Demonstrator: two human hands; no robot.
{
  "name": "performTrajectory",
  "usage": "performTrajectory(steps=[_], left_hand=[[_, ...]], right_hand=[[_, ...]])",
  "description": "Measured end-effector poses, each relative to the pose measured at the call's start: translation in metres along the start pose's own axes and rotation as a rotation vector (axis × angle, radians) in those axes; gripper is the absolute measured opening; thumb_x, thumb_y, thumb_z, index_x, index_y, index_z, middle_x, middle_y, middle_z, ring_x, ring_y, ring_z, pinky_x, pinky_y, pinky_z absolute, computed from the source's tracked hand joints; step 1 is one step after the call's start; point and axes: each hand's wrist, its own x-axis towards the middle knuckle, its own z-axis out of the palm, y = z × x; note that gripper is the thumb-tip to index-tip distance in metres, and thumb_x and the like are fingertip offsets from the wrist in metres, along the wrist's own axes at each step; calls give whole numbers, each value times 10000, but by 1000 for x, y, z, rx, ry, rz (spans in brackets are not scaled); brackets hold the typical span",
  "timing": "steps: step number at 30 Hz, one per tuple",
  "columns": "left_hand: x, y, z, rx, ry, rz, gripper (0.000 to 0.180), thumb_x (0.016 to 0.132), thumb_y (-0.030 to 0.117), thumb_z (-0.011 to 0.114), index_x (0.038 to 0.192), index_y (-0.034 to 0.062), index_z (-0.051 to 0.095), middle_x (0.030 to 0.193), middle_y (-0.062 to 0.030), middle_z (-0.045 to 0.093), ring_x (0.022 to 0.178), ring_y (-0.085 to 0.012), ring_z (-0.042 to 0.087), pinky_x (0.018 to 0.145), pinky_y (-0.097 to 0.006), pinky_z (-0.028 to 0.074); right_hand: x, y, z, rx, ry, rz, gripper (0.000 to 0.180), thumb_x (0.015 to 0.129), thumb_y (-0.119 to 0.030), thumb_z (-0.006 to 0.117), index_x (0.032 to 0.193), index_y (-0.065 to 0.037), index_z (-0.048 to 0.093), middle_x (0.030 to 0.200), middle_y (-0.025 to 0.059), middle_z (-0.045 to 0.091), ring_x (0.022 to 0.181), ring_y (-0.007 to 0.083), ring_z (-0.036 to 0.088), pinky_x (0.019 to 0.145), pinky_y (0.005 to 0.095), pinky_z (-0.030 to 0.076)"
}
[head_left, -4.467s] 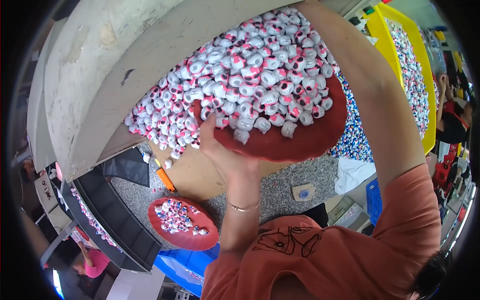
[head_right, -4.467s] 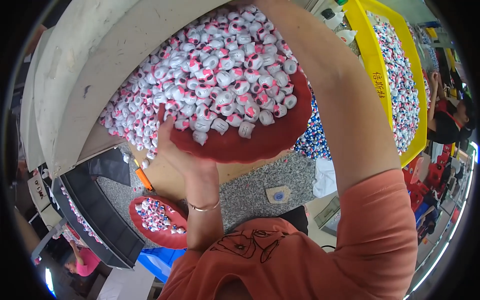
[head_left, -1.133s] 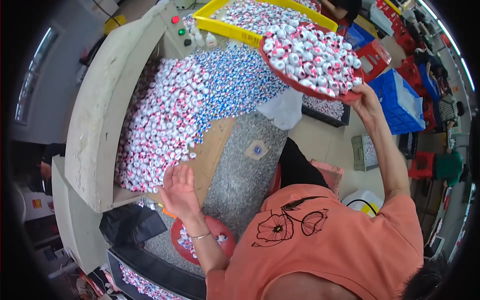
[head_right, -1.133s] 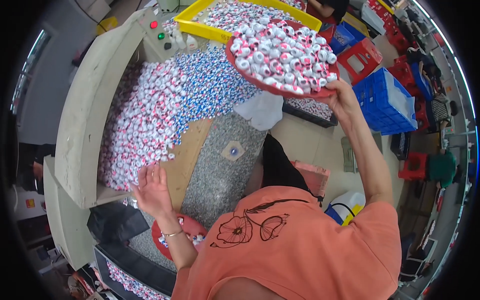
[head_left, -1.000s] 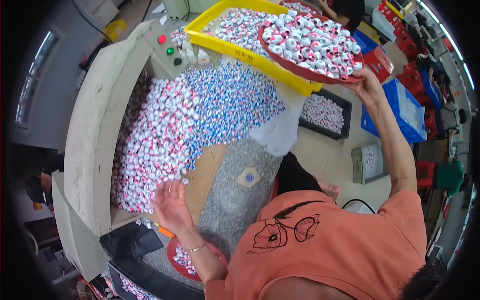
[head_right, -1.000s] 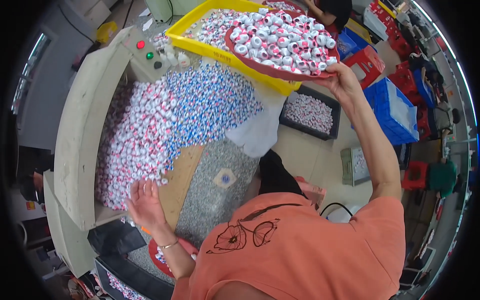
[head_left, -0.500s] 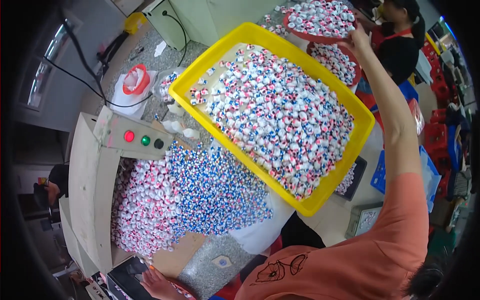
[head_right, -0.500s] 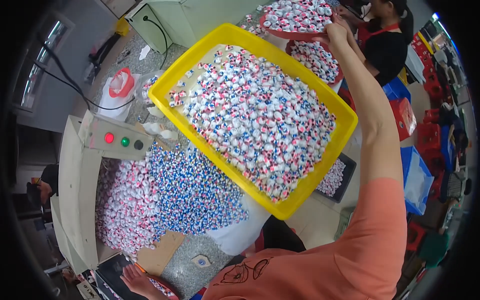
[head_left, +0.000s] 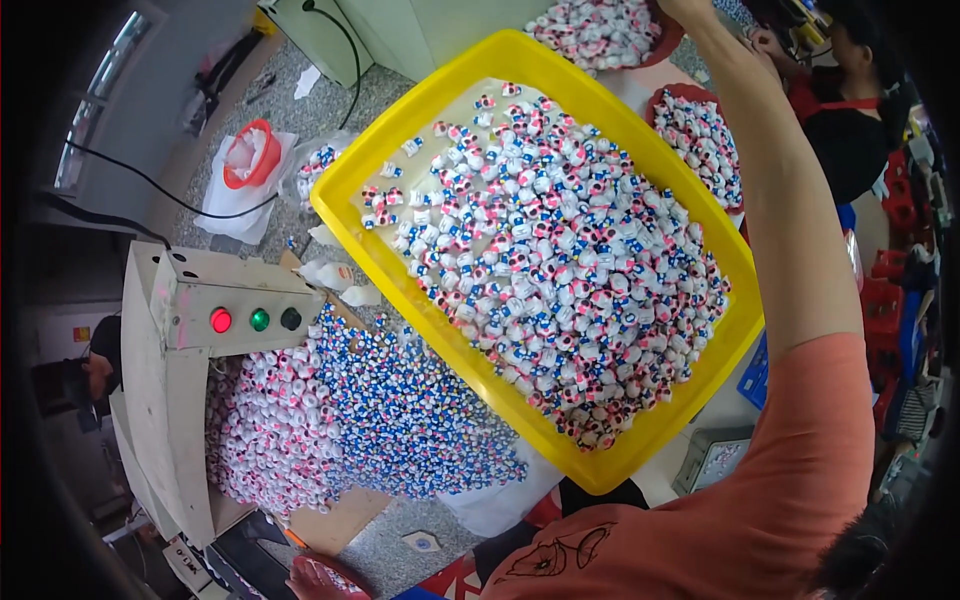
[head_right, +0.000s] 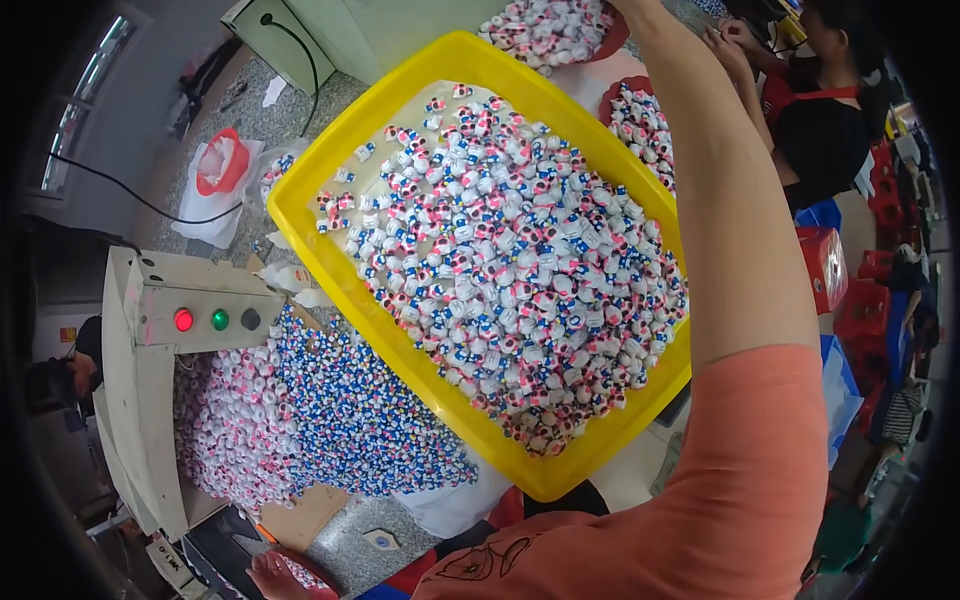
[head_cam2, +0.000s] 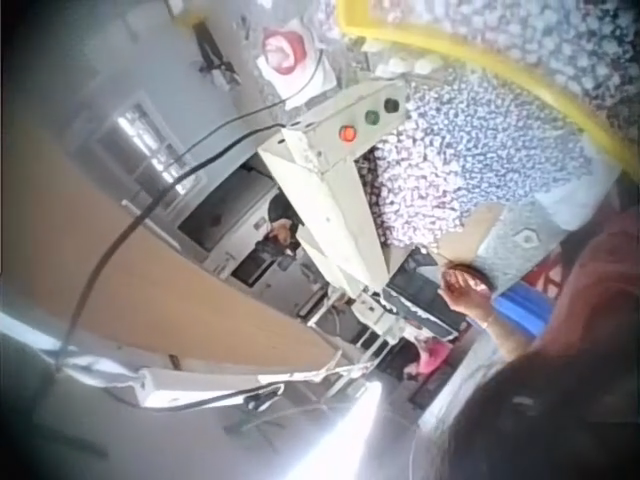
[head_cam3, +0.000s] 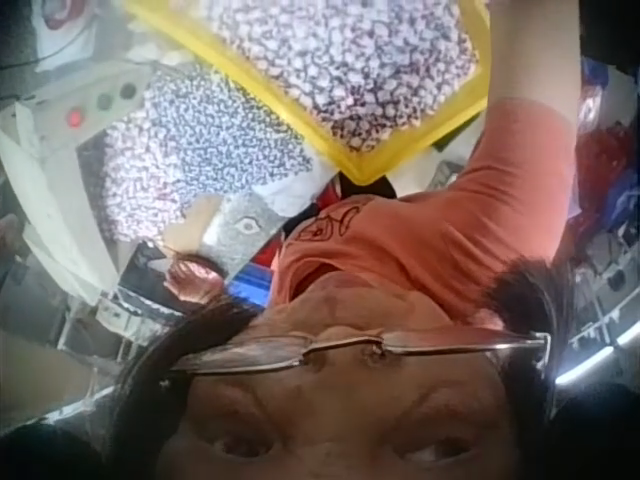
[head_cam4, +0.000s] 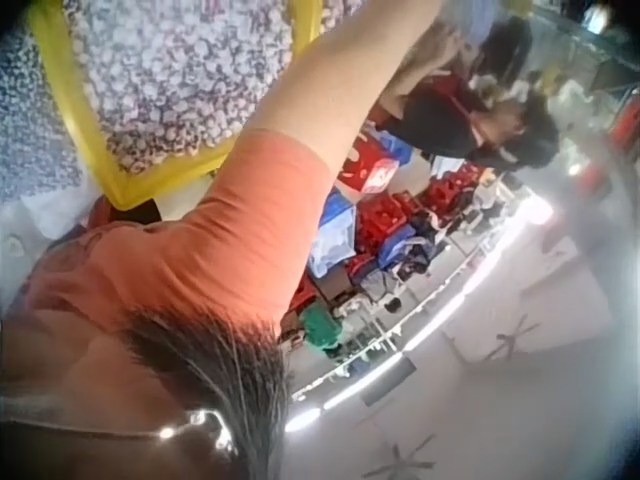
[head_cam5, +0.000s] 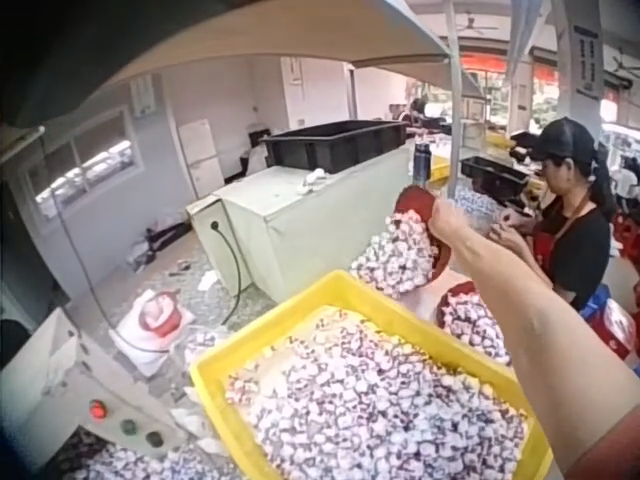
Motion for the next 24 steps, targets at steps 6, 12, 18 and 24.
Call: performTrajectory(steps=[6, 12, 18, 24], left_hand=[[4, 9, 12, -1415, 137, -407, 431, 980, 382, 428, 1173, 26, 576, 1167, -139, 634, 1027, -330, 607, 876, -466, 483], [23, 43, 24, -1008, 461, -565, 224, 982, 204, 509, 986, -4, 590, 818, 12, 559, 686, -60, 482, 603, -190, 389], [22, 55, 13, -881, 165, -322, 199, 936, 123, 543, 1003, -27, 656, 876, -66, 662, 735, -109, 615, 688, -253, 485], [-10, 44, 13, -1490, -361, -39, 605, 939, 312, 551, 1424, 6, 358, 1287, -173, 538, 994, -188, 609, 787, -300, 499]], right_hand=[[1, -16, -11, -332, 410, -364, 512, 900, -40, 412, 1400, 28, 321, 1115, 227, 580, 854, 332, 664, 704, 419, 550], [-38, -10, -57, 16, 373, -446, 523, 887, -53, 438, 1397, 1, 337, 1195, 188, 547, 956, 316, 611, 800, 398, 503], [-245, -35, -151, 768, -218, -249, 548, 869, -41, 472, 1406, 0, 367, 1300, 148, 494, 1107, 264, 526, 927, 366, 416], [-489, -156, -278, 895, -830, -156, 574, 851, -29, 505, 1414, -1, 397, 1405, 108, 440, 1257, 212, 440, 1054, 334, 329]])
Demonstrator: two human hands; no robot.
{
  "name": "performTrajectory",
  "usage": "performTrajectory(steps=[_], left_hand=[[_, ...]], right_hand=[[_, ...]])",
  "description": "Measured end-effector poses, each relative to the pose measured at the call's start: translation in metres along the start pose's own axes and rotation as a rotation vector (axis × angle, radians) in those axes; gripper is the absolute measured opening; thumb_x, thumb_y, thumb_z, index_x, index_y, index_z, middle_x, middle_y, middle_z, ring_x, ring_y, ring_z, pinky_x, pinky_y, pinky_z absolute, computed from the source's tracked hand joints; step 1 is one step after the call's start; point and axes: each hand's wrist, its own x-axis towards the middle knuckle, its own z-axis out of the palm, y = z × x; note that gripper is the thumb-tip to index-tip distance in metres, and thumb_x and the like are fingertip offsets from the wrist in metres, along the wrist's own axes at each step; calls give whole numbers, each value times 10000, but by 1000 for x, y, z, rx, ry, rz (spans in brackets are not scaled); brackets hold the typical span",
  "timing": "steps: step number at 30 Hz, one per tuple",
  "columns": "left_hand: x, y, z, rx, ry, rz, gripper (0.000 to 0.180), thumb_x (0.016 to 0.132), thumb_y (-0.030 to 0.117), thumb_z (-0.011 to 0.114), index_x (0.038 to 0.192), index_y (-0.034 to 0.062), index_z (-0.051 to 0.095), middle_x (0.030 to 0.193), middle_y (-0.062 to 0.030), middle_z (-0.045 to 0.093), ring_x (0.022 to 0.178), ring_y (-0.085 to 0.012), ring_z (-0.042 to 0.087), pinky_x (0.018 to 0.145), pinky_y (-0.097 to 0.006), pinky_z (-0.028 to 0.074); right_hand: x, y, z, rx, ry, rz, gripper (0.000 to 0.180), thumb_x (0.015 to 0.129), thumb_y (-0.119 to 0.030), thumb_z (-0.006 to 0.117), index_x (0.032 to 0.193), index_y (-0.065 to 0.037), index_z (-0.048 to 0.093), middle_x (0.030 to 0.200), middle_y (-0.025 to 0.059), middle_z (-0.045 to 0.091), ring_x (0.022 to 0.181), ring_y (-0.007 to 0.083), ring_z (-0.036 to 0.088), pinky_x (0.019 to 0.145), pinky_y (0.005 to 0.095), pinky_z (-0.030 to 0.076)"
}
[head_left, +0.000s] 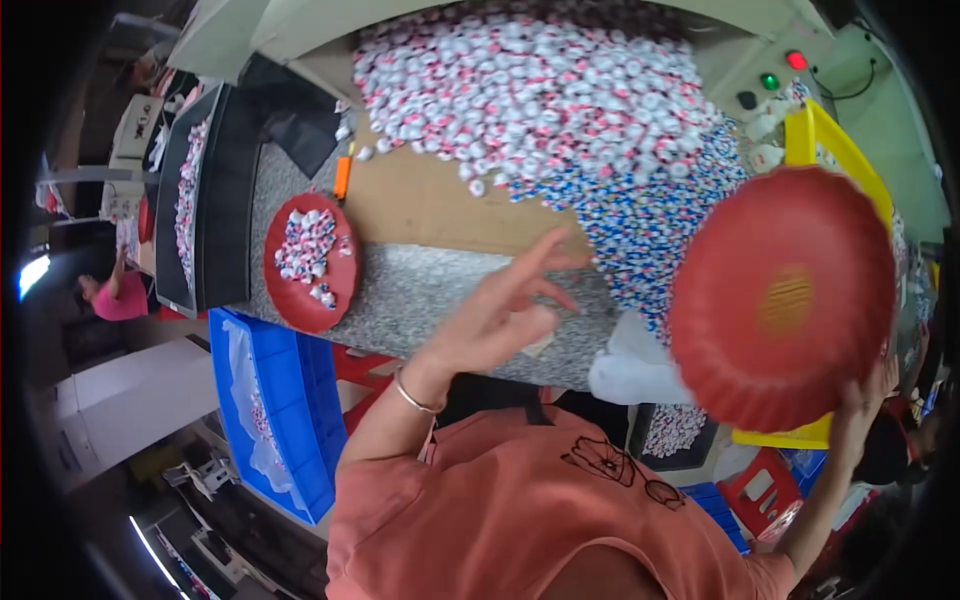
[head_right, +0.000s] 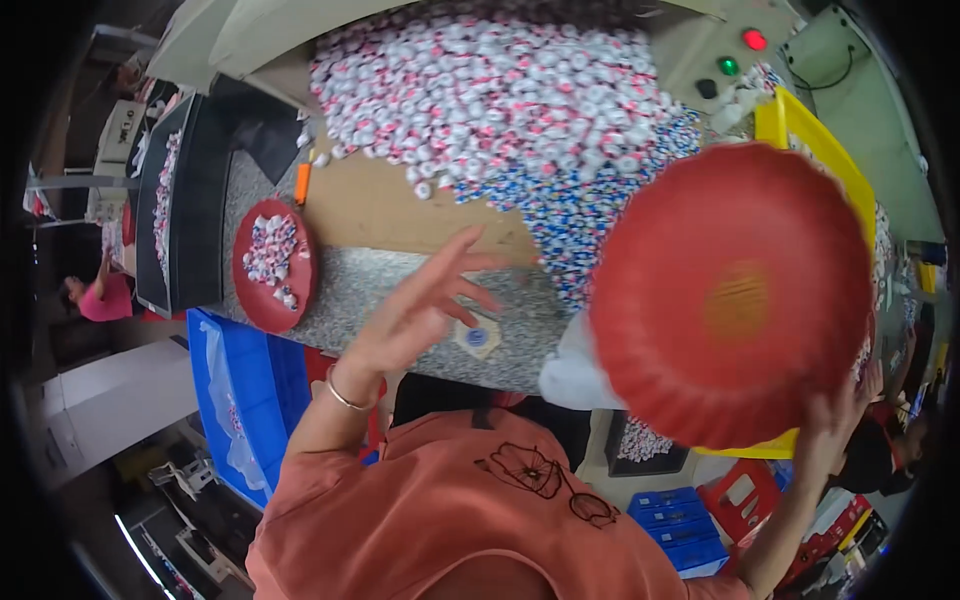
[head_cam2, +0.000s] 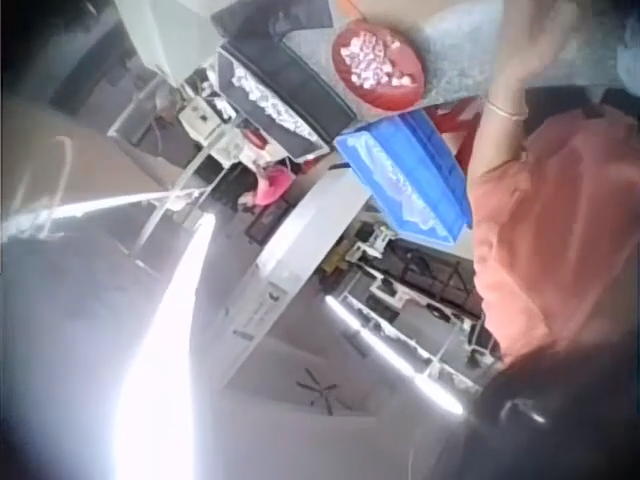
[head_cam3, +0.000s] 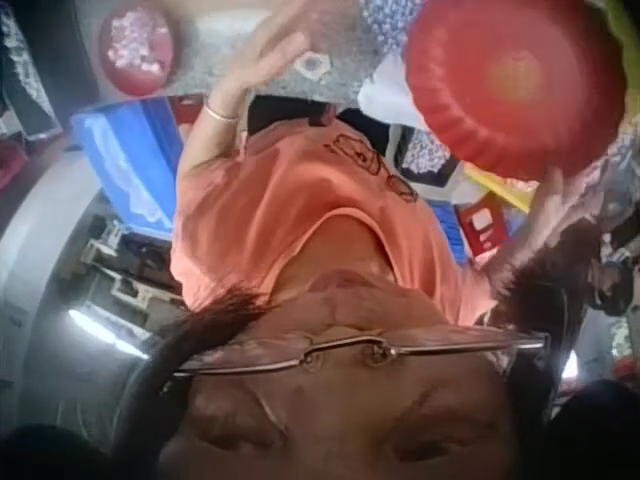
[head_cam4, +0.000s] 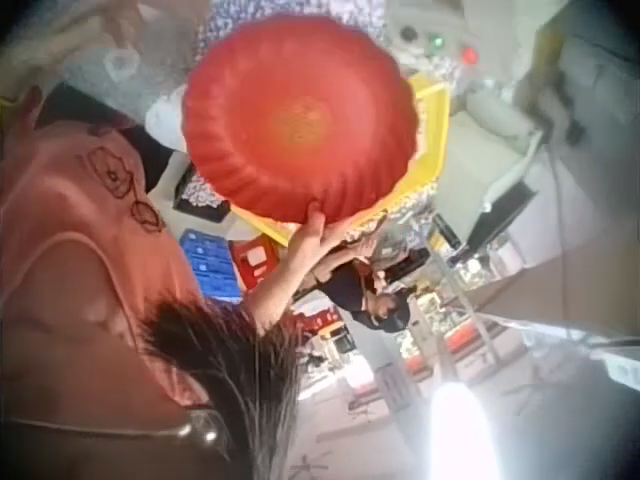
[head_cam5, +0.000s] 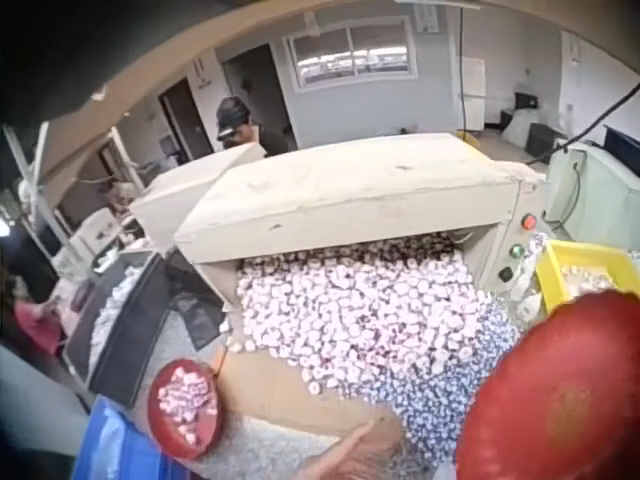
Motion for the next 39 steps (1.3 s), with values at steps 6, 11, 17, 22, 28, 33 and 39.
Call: performTrajectory(steps=[6, 11, 17, 22, 28, 33, 39], left_hand=[[-106, -4, -140, 682, 669, -25, 526, 953, 128, 534, 1427, -13, 353, 1361, -161, 478, 1236, -248, 461, 1068, -366, 333], [-171, 30, -320, 211, 1194, 12, 626, 852, 38, 520, 1448, 30, 331, 1286, -126, 514, 1124, -230, 535, 934, -354, 474], [-137, -29, -412, 94, 1200, 55, 453, 914, 146, 507, 1353, 55, 445, 1236, -134, 558, 986, -270, 633, 794, -340, 537], [-136, -38, -444, 37, 1125, -368, 714, 876, 598, 573, 1284, 18, 486, 1057, -110, 632, 810, -211, 662, 676, -262, 520], [-220, -48, -329, 1233, 1502, 368, 309, 1004, 237, 498, 1000, -30, 653, 861, -78, 642, 731, -131, 552, 647, -269, 464], [-289, -118, -178, 1226, 524, -124, 265, 924, 162, 468, 731, 5, 559, 662, -112, 540, 566, -204, 500, 481, -334, 353], [-279, -275, -138, 200, 894, -919, 333, 984, 251, 497, 813, -18, 593, 741, -112, 595, 651, -216, 578, 528, -335, 442]], right_hand=[[-62, -99, 243, 364, -969, 167, 564, 959, -151, 509, 1460, -2, 297, 1472, 141, 385, 1338, 238, 386, 1095, 337, 298], [-43, -103, 318, -168, -635, -137, 467, 969, -165, 537, 1396, -26, 412, 1322, 135, 549, 1216, 209, 526, 972, 291, 435], [-59, -67, 303, -245, -130, -522, 216, 884, -12, 603, 1098, 13, 599, 985, 124, 671, 916, 194, 638, 812, 287, 491], [-150, -1, 269, -217, -382, -469, 82, 831, -14, 613, 754, -12, 583, 669, 95, 590, 562, 178, 556, 519, 307, 418], [-276, 226, 241, -298, -196, 689, 254, 938, -214, 499, 834, -3, 595, 747, 123, 596, 687, 223, 573, 647, 333, 446], [-324, 382, 274, -174, -350, 1099, 305, 955, -281, 501, 981, 7, 596, 915, 147, 629, 845, 241, 591, 763, 362, 464], [-306, 395, 318, 61, -446, 1193, 307, 951, -278, 517, 1059, 4, 571, 1008, 140, 608, 931, 235, 570, 822, 366, 451]])
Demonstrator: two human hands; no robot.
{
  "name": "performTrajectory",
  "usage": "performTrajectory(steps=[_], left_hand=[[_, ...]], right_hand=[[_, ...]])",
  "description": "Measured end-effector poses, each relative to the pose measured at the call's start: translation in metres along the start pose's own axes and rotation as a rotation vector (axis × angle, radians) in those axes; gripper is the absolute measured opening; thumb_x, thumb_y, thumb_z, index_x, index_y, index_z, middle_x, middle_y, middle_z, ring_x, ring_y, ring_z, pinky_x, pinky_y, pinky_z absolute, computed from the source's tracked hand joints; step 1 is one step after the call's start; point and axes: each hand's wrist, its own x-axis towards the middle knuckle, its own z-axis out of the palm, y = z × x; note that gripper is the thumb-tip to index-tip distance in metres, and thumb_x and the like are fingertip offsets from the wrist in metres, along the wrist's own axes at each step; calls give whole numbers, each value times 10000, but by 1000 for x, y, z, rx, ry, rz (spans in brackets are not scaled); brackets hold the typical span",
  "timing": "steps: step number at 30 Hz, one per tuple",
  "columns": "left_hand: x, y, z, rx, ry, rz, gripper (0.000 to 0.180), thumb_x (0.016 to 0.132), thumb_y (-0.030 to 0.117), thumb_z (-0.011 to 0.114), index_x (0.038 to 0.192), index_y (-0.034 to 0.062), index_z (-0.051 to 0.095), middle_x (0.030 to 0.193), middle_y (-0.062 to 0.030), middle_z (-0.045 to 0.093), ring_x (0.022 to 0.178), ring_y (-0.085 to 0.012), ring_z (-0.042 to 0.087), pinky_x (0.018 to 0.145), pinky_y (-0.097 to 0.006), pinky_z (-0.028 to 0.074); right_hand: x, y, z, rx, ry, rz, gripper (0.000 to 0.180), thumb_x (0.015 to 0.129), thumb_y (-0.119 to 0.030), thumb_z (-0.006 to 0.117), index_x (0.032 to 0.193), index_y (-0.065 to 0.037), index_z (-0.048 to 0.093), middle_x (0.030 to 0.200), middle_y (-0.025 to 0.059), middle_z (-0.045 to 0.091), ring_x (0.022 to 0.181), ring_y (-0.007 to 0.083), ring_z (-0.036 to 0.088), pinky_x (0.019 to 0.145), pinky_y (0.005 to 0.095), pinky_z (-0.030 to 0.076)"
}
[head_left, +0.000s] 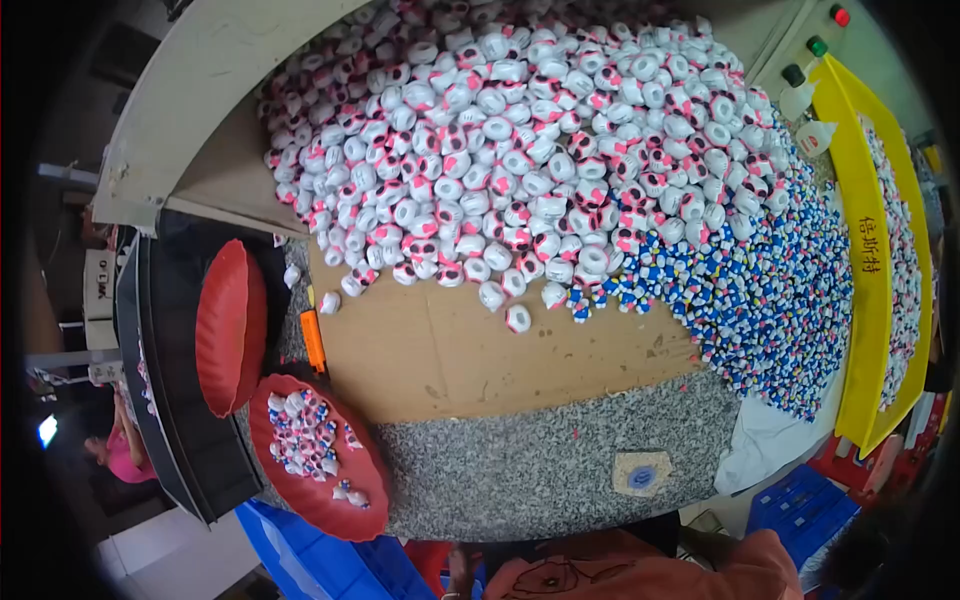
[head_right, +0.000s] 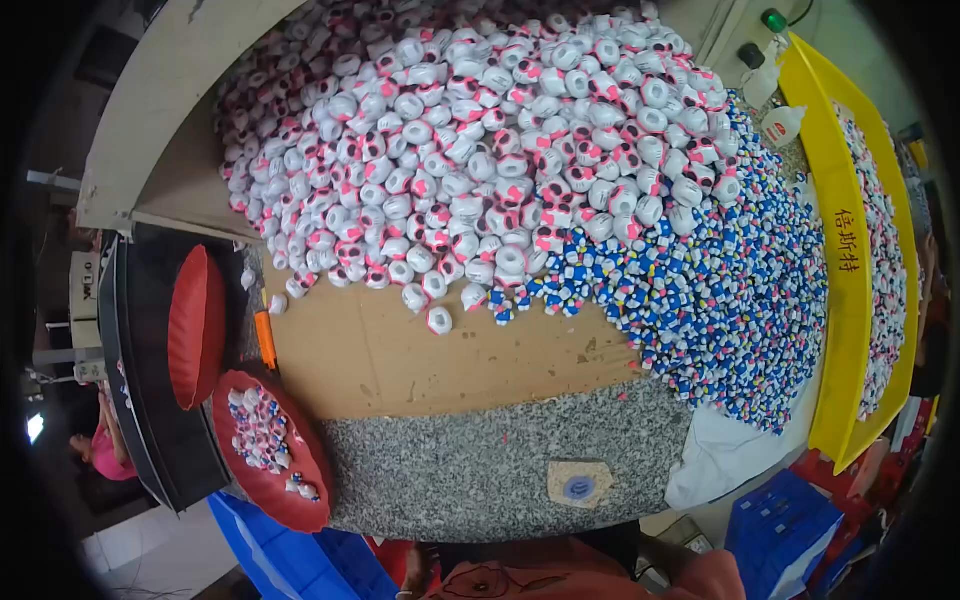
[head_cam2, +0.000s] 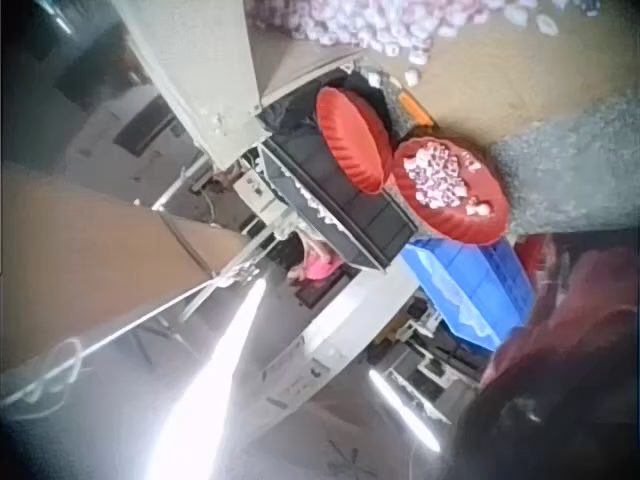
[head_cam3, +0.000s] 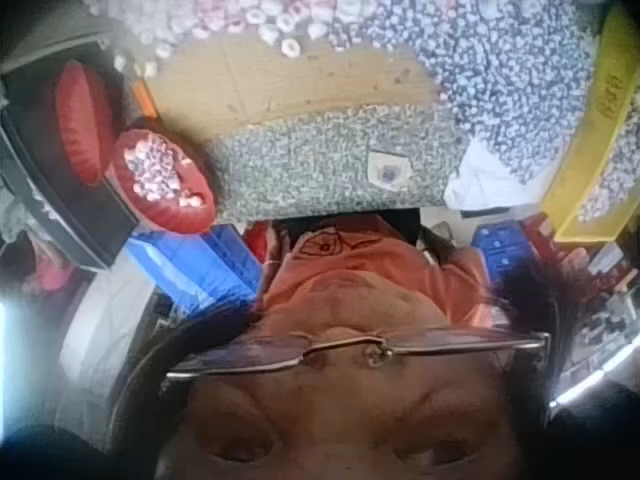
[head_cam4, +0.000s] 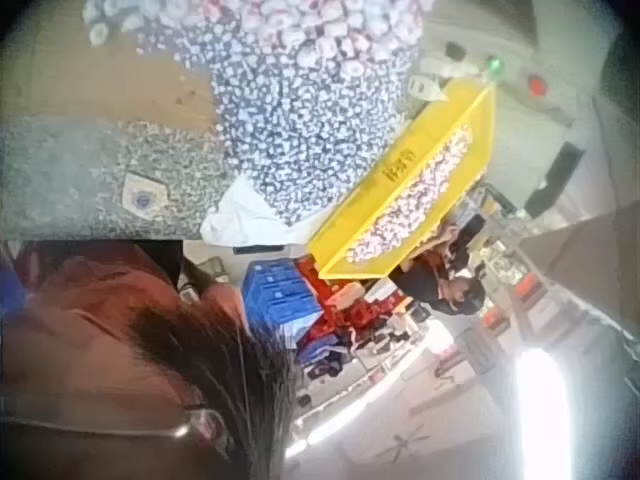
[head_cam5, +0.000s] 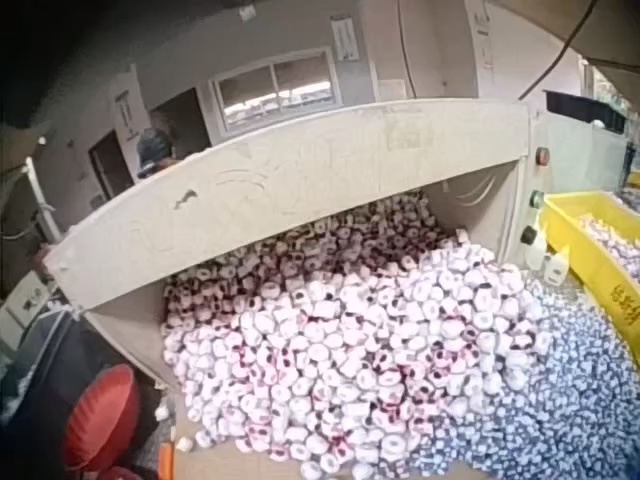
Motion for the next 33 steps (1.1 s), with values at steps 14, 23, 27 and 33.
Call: performTrajectory(steps=[14, 23, 27, 33], left_hand=[[69, -58, 81, -135, -183, 15, 291, 963, 215, 520, 816, -20, 606, 756, -98, 606, 667, -204, 586, 547, -335, 454], [68, -119, 65, -66, -293, 82, 263, 950, 193, 535, 818, -21, 614, 766, -89, 613, 677, -196, 592, 560, -335, 461], [58, -152, 53, -79, -264, 153, 251, 944, 183, 541, 819, -22, 618, 770, -85, 617, 682, -193, 594, 566, -334, 465], [36, -187, 34, -124, -203, 193, 233, 935, 167, 551, 821, -23, 624, 777, -79, 621, 689, -187, 598, 574, -334, 470]], right_hand=[[-19, 2, 7, -200, -230, -11, 403, 943, -270, 556, 1242, -3, 512, 1224, 125, 560, 1130, 223, 521, 958, 378, 420], [7, 4, 0, -662, -548, -817, 387, 928, -190, 587, 1282, -40, 553, 1270, 115, 588, 1139, 210, 567, 987, 368, 451], [-3, -16, 13, 267, -598, -27, 445, 988, -277, 461, 1354, -23, 465, 1326, 137, 551, 1187, 231, 546, 1037, 370, 415], [-23, -35, 21, 191, -601, -25, 466, 998, -330, 408, 1339, -19, 472, 1286, 122, 578, 1135, 221, 576, 1012, 367, 435]])
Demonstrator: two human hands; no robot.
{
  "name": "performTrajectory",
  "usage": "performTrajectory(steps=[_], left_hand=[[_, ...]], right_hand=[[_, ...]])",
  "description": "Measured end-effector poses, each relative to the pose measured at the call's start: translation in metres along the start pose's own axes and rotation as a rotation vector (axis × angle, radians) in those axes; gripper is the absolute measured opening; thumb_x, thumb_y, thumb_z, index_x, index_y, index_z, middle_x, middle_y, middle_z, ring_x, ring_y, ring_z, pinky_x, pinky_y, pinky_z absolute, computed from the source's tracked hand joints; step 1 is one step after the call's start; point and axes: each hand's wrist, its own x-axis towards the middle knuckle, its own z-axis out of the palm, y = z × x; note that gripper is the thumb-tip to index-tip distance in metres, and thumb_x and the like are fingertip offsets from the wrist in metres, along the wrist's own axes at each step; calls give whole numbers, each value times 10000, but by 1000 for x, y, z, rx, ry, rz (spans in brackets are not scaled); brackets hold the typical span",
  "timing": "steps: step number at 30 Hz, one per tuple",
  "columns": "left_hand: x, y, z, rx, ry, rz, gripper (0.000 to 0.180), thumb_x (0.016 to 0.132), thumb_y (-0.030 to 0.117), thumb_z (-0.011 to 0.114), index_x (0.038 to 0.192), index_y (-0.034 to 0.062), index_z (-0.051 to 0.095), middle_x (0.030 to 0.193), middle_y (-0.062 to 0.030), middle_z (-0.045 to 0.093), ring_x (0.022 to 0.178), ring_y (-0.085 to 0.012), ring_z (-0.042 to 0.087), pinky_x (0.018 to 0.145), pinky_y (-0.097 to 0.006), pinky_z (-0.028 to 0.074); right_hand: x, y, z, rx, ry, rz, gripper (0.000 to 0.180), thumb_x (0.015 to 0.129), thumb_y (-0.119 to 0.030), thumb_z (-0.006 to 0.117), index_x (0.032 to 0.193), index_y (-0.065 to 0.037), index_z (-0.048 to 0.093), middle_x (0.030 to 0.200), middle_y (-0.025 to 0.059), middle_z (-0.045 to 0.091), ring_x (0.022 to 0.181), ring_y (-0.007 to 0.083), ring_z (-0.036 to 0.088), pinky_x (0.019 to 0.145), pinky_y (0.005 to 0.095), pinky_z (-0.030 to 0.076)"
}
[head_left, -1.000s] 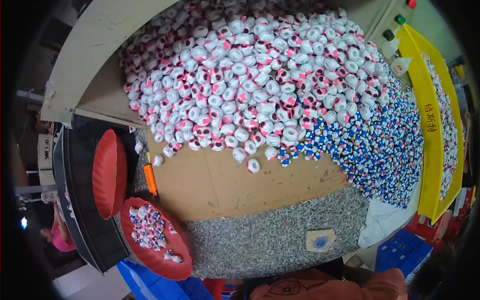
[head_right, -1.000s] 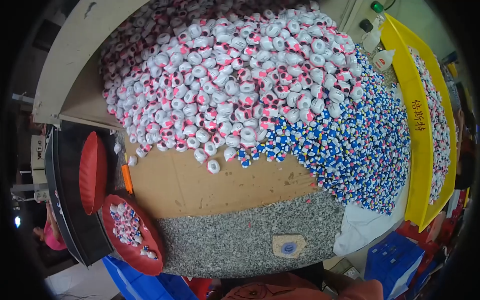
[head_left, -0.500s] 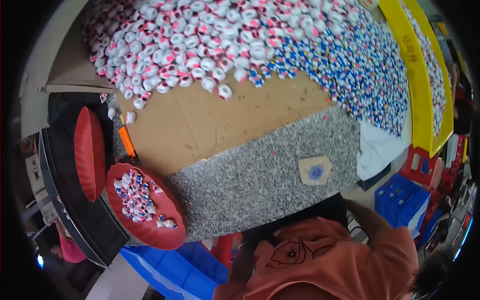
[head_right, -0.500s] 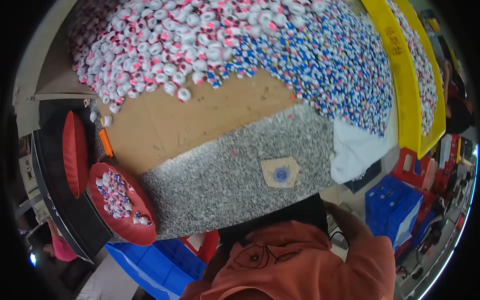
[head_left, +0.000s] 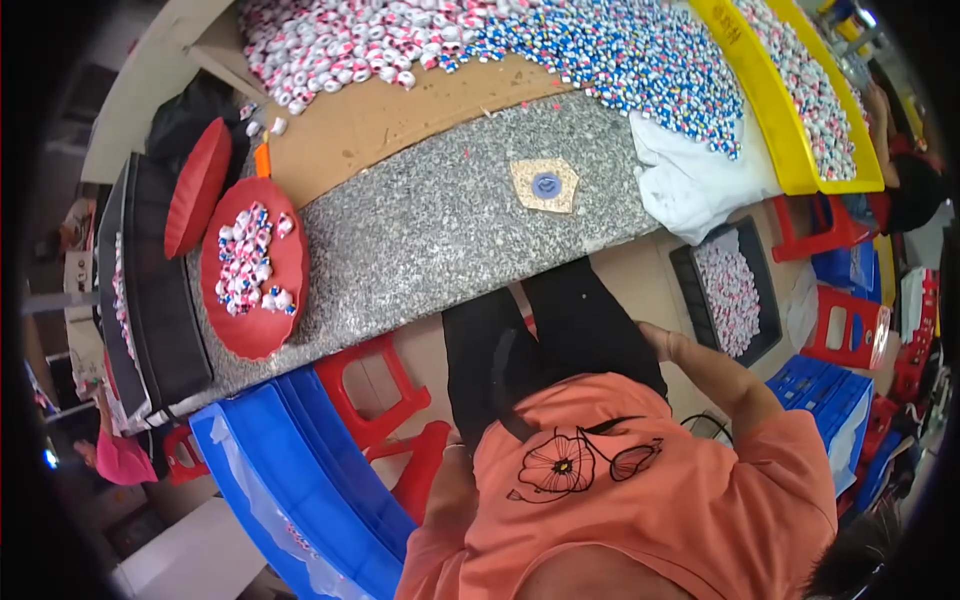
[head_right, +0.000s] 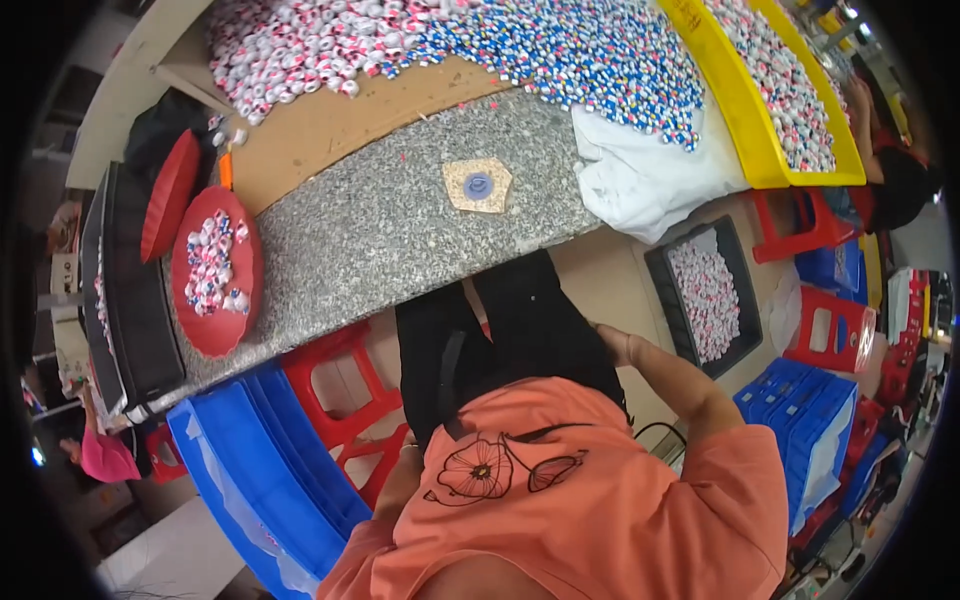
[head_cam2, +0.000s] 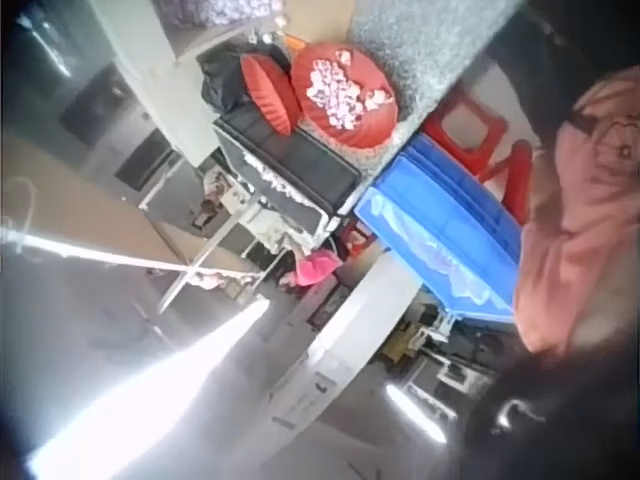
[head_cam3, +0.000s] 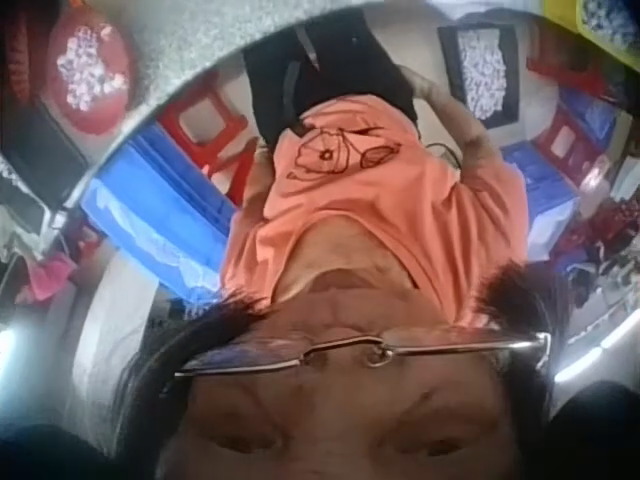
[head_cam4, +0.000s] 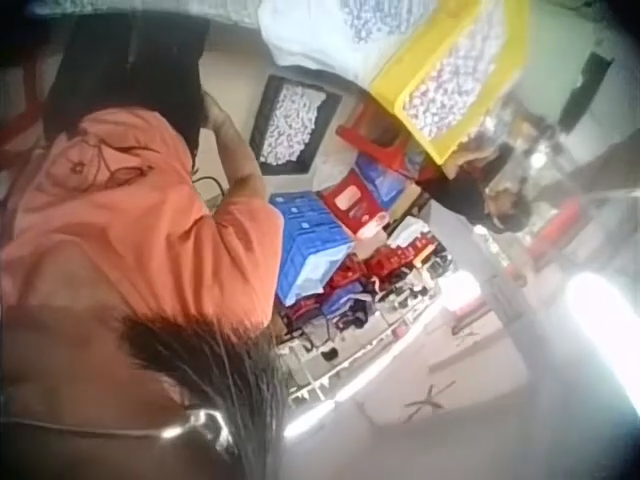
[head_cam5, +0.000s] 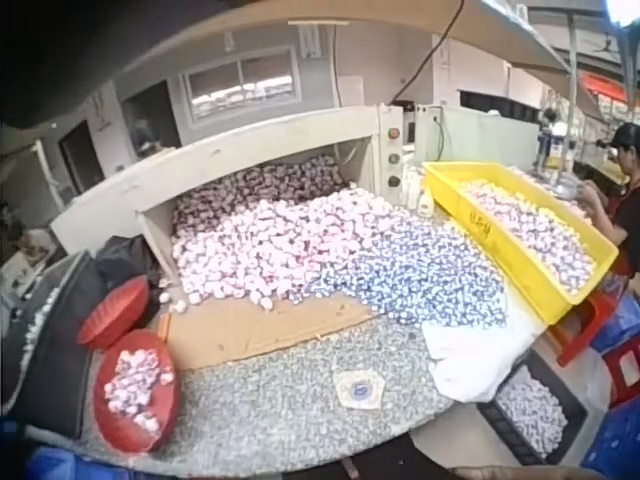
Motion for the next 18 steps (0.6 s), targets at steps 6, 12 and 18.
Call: performTrajectory(steps=[6, 12, 18], left_hand=[[26, 3, 5, -5, 11, -19, 215, 926, 152, 561, 822, -24, 629, 784, -72, 626, 696, -182, 601, 582, -334, 475], [99, 65, 25, 38, -16, -59, 197, 917, 137, 571, 823, -25, 635, 790, -66, 631, 702, -177, 605, 591, -334, 480], [99, 58, 15, 93, -48, -24, 179, 908, 122, 581, 825, -25, 640, 797, -60, 636, 709, -172, 609, 599, -334, 485]], right_hand=[[11, 8, -16, 52, -52, -14, 382, 973, -230, 511, 1303, -37, 523, 1224, 100, 626, 1045, 199, 634, 923, 370, 507], [43, -28, -22, -119, -33, -123, 370, 955, -230, 509, 1266, -37, 561, 1242, 128, 598, 1124, 233, 576, 976, 383, 459], [67, -58, -55, 40, 139, 20, 372, 924, -192, 500, 1259, -42, 563, 1251, 159, 586, 1185, 281, 535, 1023, 428, 404]])
